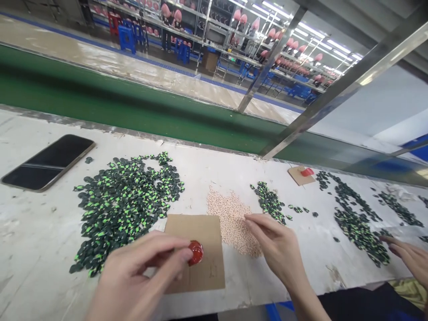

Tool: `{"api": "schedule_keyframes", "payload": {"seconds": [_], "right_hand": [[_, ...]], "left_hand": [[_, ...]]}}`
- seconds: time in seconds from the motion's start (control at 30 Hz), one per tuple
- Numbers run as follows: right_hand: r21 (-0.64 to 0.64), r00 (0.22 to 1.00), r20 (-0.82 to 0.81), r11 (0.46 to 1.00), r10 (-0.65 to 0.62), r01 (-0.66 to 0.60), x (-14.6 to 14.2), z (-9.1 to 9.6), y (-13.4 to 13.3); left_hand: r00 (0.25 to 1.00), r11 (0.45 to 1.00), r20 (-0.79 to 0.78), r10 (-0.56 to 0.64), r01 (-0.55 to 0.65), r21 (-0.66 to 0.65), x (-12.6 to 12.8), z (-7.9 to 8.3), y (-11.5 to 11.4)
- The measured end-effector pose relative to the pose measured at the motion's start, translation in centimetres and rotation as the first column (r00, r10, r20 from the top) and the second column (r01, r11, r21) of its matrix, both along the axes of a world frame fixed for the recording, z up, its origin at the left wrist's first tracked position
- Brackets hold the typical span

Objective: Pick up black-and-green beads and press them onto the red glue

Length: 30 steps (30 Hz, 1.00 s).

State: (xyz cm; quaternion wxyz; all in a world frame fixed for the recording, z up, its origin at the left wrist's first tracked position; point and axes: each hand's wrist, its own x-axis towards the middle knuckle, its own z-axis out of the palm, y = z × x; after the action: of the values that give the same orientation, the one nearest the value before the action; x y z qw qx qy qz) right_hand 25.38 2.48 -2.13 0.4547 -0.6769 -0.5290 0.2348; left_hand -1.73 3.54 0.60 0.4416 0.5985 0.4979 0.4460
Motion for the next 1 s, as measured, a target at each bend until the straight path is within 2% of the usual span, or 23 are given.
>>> {"api": "schedule_keyframes", "payload": {"seconds": [0.07,0.13,0.23,0.27,0.33,0.47,0.6,0.7,0.87,0.93,1.0], "right_hand": [[-0.018,0.992,-0.122,1.000,0.007,-0.009,-0.9,0.7,-1.2],[-0.072,0.946,-0.323,0.997,0.015,-0.040,-2.2,1.4,-2.5],[-0.175,0.759,-0.651,0.977,-0.020,-0.125,-4.4,2.3,-4.0],[-0.198,0.703,-0.710,0.969,-0.039,-0.146,-5.0,2.6,-4.4],[-0.223,0.654,-0.754,0.960,-0.061,-0.167,-5.9,2.9,-4.7],[-0.216,0.666,-0.743,0.967,-0.074,-0.132,-6.3,2.7,-5.0],[-0.141,0.771,-0.636,0.978,0.028,-0.151,-6.3,1.9,-5.3],[-0.174,0.825,-0.564,0.982,-0.040,-0.072,-6.9,1.7,-5.5],[-0.260,0.833,-0.536,0.966,-0.135,-0.011,-8.3,2.2,-5.6],[-0.273,0.822,-0.547,0.962,-0.162,0.008,-8.6,2.4,-5.5],[-0.266,0.776,-0.608,0.964,-0.170,0.003,-8.7,2.4,-5.4]], "left_hand": [[0.995,0.994,0.037,-0.098,0.096,0.045,1.3,0.0,-0.7],[0.987,0.987,0.069,-0.142,0.136,0.089,2.7,-0.2,-1.3],[0.977,0.968,0.076,-0.198,0.183,0.169,4.4,-0.9,-2.2],[0.976,0.959,0.060,-0.207,0.191,0.209,4.8,-1.2,-2.5],[0.981,0.931,-0.005,-0.195,0.187,0.314,5.1,-1.8,-3.0],[0.974,0.848,-0.211,-0.084,0.181,0.498,4.7,-2.7,-3.3],[0.955,0.816,-0.290,-0.061,0.215,0.536,4.2,-2.8,-3.3],[0.943,0.806,-0.330,-0.037,0.223,0.548,4.0,-2.8,-3.2],[0.941,0.802,-0.332,-0.069,0.250,0.542,3.5,-2.8,-3.0],[0.947,0.816,-0.309,-0.090,0.248,0.522,3.4,-2.9,-2.9],[0.961,0.837,-0.248,-0.120,0.232,0.495,3.4,-3.0,-2.8]]}}
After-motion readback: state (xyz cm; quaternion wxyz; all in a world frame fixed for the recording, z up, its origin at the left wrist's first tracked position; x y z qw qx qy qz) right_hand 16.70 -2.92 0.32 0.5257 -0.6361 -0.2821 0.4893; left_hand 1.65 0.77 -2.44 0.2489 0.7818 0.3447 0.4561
